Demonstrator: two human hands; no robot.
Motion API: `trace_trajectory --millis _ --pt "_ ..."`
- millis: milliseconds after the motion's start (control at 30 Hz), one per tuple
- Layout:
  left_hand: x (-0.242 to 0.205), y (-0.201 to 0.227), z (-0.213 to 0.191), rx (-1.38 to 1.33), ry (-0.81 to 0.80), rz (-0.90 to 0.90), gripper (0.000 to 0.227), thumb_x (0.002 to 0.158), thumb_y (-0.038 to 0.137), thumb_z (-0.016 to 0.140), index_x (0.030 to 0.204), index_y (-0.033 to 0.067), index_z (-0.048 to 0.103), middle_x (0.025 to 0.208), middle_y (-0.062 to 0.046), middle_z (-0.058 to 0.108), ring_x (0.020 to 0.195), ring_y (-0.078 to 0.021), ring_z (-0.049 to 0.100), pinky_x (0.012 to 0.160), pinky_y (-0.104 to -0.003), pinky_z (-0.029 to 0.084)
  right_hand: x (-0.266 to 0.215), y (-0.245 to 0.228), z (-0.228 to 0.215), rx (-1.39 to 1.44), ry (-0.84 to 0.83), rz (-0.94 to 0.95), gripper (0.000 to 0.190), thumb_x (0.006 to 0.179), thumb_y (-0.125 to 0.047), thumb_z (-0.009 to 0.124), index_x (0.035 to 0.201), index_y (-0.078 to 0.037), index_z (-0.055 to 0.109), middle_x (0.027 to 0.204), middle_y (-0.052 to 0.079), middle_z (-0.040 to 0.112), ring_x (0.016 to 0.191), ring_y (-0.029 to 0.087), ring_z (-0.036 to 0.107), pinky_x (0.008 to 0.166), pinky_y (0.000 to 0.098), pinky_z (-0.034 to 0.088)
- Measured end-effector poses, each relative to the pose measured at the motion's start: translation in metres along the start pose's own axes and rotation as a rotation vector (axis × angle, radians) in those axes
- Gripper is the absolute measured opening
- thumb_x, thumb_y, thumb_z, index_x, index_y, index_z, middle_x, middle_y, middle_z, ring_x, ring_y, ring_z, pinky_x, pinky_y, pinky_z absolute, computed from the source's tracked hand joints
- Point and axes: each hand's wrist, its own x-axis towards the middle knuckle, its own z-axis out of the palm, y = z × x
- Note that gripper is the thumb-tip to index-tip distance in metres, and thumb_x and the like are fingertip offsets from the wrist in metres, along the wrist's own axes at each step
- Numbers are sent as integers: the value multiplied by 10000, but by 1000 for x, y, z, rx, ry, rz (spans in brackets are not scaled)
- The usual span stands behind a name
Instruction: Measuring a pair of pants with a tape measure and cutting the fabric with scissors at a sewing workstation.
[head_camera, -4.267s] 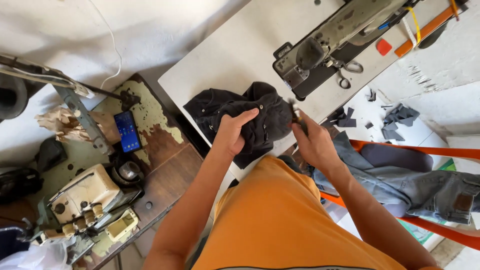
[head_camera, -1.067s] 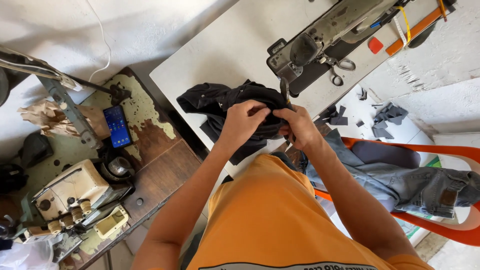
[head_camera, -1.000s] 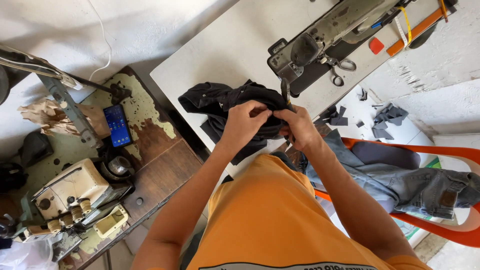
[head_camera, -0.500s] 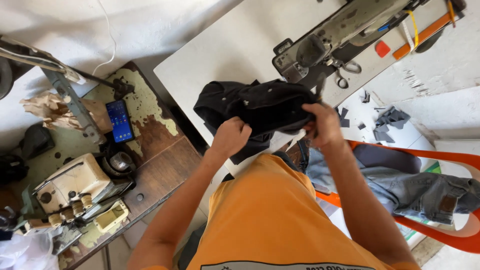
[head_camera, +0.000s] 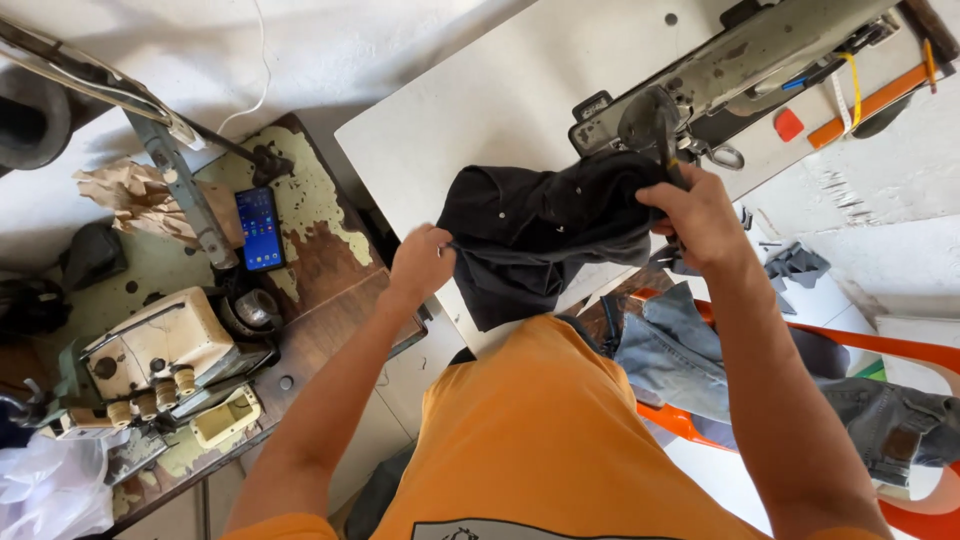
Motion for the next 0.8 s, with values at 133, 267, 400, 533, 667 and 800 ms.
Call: trace_trajectory --millis 133,267,400,533,667,800 --pt "-20 98 -70 -1616 -203 -685 955 931 599 572 1529 -111 350 1285 -296 642 1130 -367 693 904 -369 605 -47 -58 8 -123 15 -54 230 829 -293 800 920 -113 691 626 83 538 543 192 602 486 328 501" --pt "14 76 -29 -1549 96 -902 647 858 702 655 1011 74 623 673 -47 582 449 -161 486 375 -263 348 -67 13 -8 -203 -9 51 289 752 -300 834 862 -79 683 522 99 492 470 210 527 442 332 420" --pt "81 21 24 -1262 -19 -795 724 773 577 848 1174 31 591 713 -63 510 407 -159 453 333 -325 372 -83 66 -16 -136 -160 17 229 745 -63 852 950 -40 753 641 90 600 628 166 567 597 286 482" --pt "153 68 -36 -1034 202 -581 771 812 396 856 1380 -50 587 1391 -267 595 1330 -378 579 1058 -443 502 -93 59 -8 -155 -124 43 187 800 -76 787 987 -79 773 655 75 624 609 150 550 565 299 478" --pt "152 204 -201 -1593 296 -417 495 712 219 777 1168 47 692 1173 -113 772 1138 -234 703 977 -356 515 -94 27 20 -90 17 -169 93 862 -141 725 867 -98 642 718 -51 452 703 83 396 611 271 359" --pt "146 193 -262 -1243 284 361 323 859 -75 649 806 197 483 824 62 470 775 -62 407 794 -217 365 -99 2 55 -180 -354 -503 304 882 -251 756 1108 -54 700 940 52 684 828 164 645 740 320 536"
